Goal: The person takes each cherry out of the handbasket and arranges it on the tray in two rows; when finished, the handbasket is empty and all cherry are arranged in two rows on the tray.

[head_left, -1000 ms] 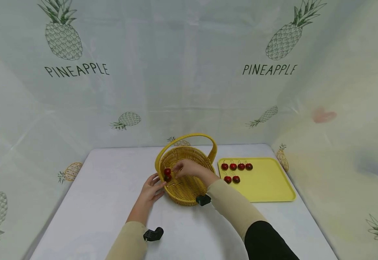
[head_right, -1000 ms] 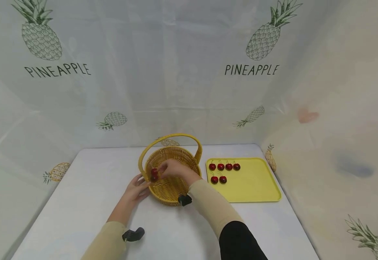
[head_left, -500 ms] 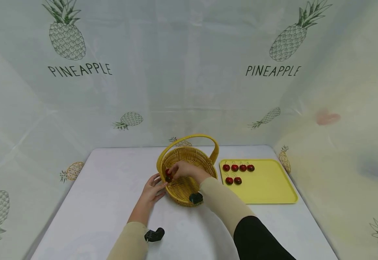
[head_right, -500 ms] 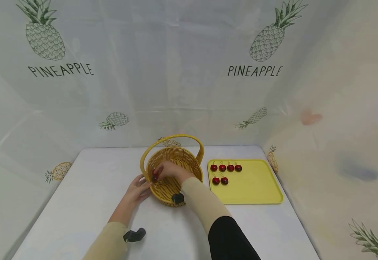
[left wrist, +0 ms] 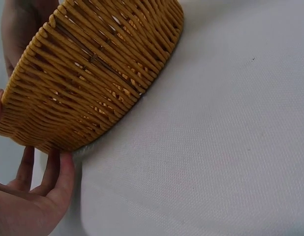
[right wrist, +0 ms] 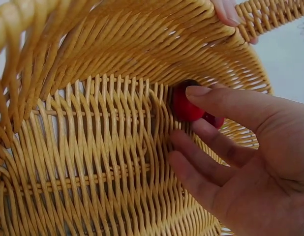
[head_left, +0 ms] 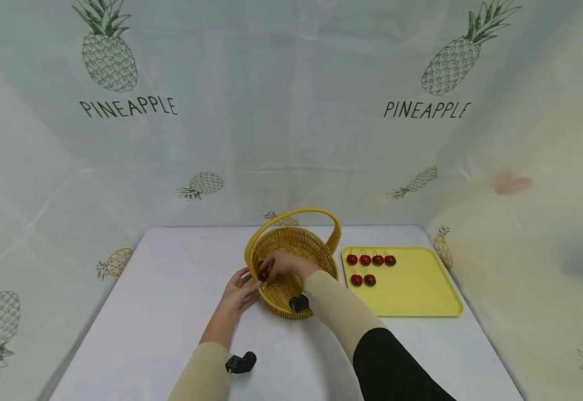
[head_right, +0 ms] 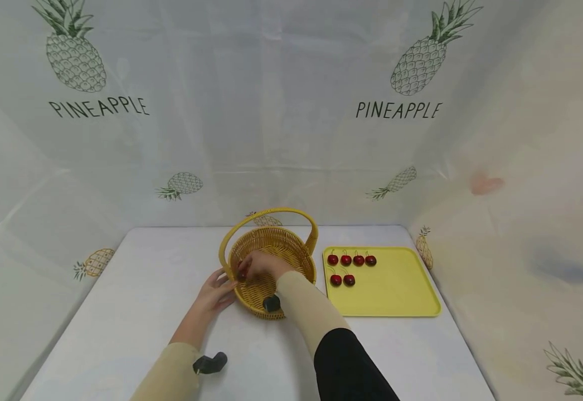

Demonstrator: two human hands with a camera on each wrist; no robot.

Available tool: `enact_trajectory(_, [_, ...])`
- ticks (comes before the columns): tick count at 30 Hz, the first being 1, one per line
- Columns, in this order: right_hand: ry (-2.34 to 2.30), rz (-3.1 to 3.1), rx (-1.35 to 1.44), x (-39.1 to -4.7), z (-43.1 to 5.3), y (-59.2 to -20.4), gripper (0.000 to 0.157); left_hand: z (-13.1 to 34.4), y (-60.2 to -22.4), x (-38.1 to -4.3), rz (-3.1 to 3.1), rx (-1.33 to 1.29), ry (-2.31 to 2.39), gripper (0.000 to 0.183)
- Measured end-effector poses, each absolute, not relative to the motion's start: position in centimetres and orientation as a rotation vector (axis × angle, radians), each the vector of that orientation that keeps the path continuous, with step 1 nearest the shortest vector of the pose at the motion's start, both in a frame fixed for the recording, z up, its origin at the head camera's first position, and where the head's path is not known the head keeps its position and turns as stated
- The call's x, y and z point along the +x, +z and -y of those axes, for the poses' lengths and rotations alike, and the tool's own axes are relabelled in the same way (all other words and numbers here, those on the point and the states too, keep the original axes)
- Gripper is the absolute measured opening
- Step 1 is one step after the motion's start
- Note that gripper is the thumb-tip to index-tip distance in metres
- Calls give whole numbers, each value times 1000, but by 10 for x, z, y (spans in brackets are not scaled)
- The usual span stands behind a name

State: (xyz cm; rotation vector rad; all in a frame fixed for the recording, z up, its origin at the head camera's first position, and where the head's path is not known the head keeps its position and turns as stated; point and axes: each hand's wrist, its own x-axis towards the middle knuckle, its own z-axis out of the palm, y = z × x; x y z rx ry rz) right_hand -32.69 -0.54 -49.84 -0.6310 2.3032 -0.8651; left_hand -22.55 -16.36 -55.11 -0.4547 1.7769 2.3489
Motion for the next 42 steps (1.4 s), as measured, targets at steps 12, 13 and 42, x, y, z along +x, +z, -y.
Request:
enact_trajectory(12, [-920,-2256,-549,-322,0,-505,38,156,-554,-226,-1753,-417,2353,62])
enact_trajectory(13, [-925,-2255,-547,-322,-1,-505,37,156,-554,-226,-1751,-414,2353,62])
enact_trajectory(42, [-904,-2267,-728,-304,-36,-477,21,165,-556,-228,-1773,-449,2356,62])
